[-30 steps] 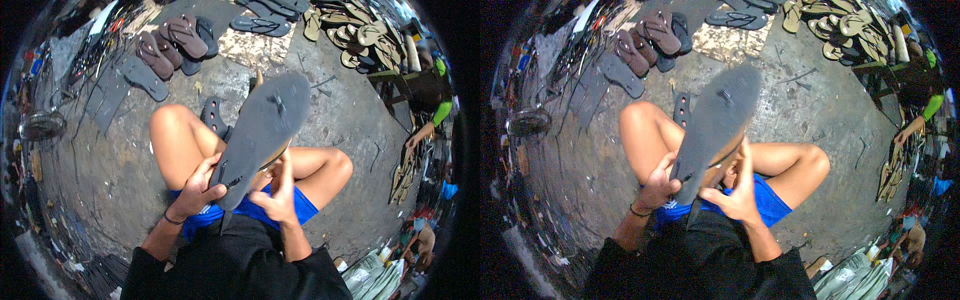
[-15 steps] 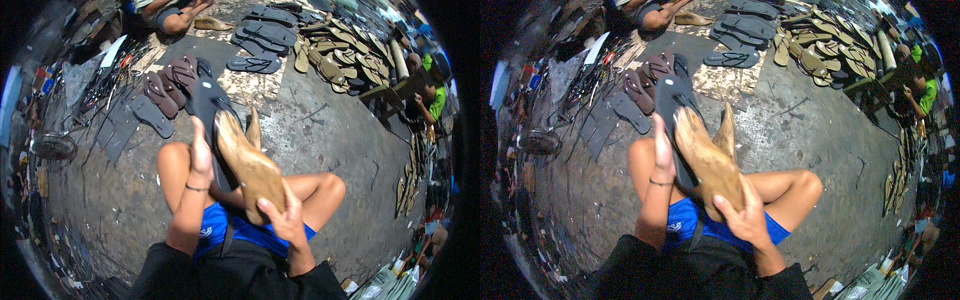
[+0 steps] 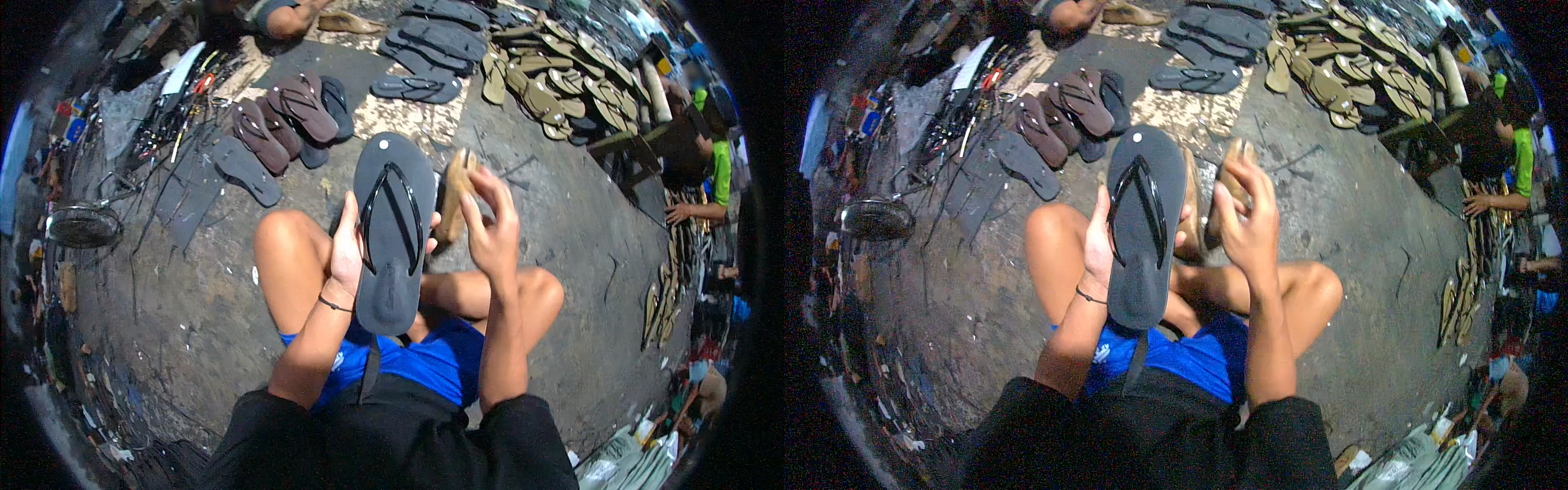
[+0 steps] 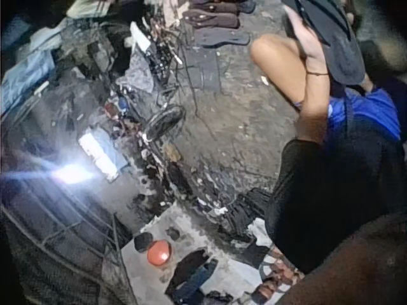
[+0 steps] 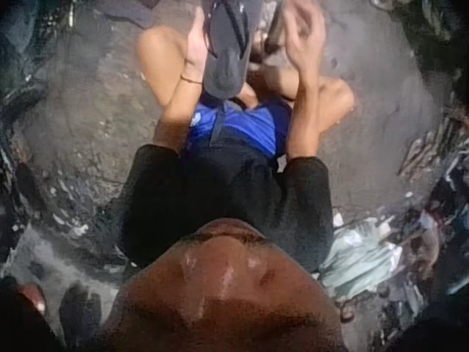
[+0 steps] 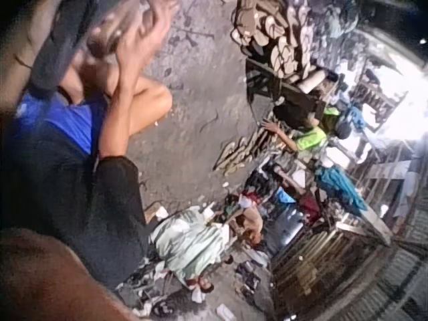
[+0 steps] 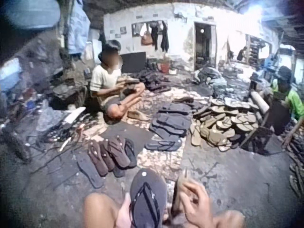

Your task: The person sits on the floor and assembles flip-flops by pressing rubber straps into wooden soles. They repeatedly pick up a sole and a strap, align them, and press the strap into place, then set the finished pair aside.

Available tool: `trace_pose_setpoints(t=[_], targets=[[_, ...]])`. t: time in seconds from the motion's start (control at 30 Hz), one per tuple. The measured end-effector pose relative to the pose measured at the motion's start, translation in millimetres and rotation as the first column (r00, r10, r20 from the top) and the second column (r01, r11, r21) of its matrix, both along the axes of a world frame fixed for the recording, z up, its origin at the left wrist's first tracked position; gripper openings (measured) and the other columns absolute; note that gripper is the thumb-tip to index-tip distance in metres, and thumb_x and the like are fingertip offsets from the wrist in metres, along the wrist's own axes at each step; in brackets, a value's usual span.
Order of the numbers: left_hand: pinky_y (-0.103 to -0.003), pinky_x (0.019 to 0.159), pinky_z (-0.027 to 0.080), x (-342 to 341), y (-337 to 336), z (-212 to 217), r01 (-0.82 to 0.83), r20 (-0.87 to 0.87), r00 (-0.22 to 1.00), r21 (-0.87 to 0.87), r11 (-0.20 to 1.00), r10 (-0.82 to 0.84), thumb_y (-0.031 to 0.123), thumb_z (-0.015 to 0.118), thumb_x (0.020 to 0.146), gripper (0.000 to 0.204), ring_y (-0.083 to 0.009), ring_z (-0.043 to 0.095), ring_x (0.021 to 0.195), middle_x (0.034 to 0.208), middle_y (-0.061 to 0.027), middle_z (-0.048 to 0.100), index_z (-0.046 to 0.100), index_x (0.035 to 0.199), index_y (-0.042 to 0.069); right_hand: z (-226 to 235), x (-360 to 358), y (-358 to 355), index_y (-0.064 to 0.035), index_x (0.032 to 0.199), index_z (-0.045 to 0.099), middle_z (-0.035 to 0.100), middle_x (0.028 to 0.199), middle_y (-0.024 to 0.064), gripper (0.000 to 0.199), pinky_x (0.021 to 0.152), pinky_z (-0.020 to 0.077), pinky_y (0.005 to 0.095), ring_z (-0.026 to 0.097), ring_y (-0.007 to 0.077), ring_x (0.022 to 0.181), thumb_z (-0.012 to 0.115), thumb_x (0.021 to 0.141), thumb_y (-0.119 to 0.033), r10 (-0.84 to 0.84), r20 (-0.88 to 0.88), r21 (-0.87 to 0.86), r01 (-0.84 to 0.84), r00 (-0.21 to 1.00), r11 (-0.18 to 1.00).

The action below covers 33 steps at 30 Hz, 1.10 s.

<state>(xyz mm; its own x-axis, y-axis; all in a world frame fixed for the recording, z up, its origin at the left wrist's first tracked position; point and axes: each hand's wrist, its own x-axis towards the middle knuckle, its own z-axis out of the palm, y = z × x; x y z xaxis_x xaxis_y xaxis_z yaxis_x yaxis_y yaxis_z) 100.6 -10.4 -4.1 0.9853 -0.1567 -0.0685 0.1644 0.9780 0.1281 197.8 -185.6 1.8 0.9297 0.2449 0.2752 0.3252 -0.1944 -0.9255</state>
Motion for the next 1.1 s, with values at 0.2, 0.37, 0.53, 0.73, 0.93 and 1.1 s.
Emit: trace_pose_setpoints(t=[0.2, 0.37, 0.53, 0.73, 0.93, 1.1], targets=[[-0.053, 0.085, 0.058, -5.9, -9.0, -14.1, 0.071, 0.021, 0.997, 0.155, 0.985, -0.075, 0.071, 0.024, 0.095, 0.08, -0.0361, 0.069, 0.098, 0.118, -0.0172, 0.065, 0.049, 0.136, 0.007, 19.7, 30.7, 39.7, -0.0037, 0.102, 0.067, 0.064, 0.115, 0.0125, 0.032, 0.096, 0.0453, 0.0374, 0.061, 0.0274, 0.111, 0.081, 0.076, -0.016, 0.435, 0.003, -0.236, -0.422, 0.9, 0.875], [-0.031, 0.095, 0.049, -15.0, 0.9, -25.8, -0.009, -0.037, 0.996, 0.869, 0.494, 0.083, 0.012, 0.064, 0.093, 0.047, -0.0161, 0.06, 0.107, 0.12, -0.0089, 0.061, 0.045, 0.134, 0.0, -30.1, 50.6, 39.0, -0.0031, 0.103, 0.068, 0.066, 0.107, 0.0118, 0.029, 0.095, 0.047, 0.0358, 0.061, 0.0252, 0.108, 0.08, 0.079, -0.013, 0.142, 0.111, -0.137, -0.126, 0.984, 0.983], [-0.032, 0.076, 0.053, 43.1, 98.5, -3.4, -0.156, -0.074, 0.893, 0.874, 0.461, 0.444, 0.011, 0.068, 0.088, 0.021, -0.0153, 0.063, 0.082, 0.093, -0.0039, 0.065, 0.058, 0.106, 0.006, -49.0, 49.0, 34.2, 0.002, 0.125, 0.053, 0.059, 0.121, 0.0126, 0.049, 0.058, 0.0554, 0.0265, 0.062, 0.0124, 0.085, 0.074, 0.087, -0.021, 0.149, -0.291, 0.034, -0.145, 0.945, 0.989], [-0.026, 0.085, 0.043, 89.8, 169.3, -27.8, -0.291, 0.189, 0.526, 0.956, -0.033, 0.829, 0.02, 0.071, 0.089, 0.066, -0.0128, 0.055, 0.11, 0.134, -0.0107, 0.055, 0.038, 0.142, -0.001, -130.0, 96.1, 40.1, 0.0034, 0.125, 0.055, 0.064, 0.109, 0.0132, 0.049, 0.057, 0.0514, 0.0266, 0.061, 0.0122, 0.073, 0.072, 0.089, -0.025, 0.087, -0.39, -0.051, -0.116, 0.917, 0.992], [-0.037, 0.107, 0.039, 96.6, 125.9, -31.8, -0.233, 0.289, 0.82, 0.957, -0.173, 0.494, 0.015, 0.072, 0.088, 0.065, -0.0278, 0.051, 0.127, 0.139, -0.0201, 0.049, 0.039, 0.141, -0.003, -154.1, 213.3, 106.6, -0.0024, 0.099, 0.057, 0.055, 0.073, -0.0006, 0.016, 0.05, 0.0389, 0.0236, 0.047, 0.0075, 0.057, 0.058, 0.097, -0.018, 0.255, -0.673, 0.172, -0.188, 0.695, 0.967], [-0.034, 0.095, 0.048, 115.4, 108.1, -41.7, -0.192, 0.275, 0.886, 0.95, -0.245, 0.373, 0.012, 0.07, 0.088, 0.046, -0.0232, 0.062, 0.11, 0.121, -0.0165, 0.063, 0.053, 0.128, -0.003, -192.8, 326.7, 166.2, -0.0099, 0.078, 0.048, 0.041, 0.059, -0.0016, 0.021, 0.048, 0.0337, 0.0293, 0.035, 0.0109, 0.045, 0.053, 0.096, -0.019, 0.177, -0.789, 0.408, 0.286, 0.589, 0.867]])
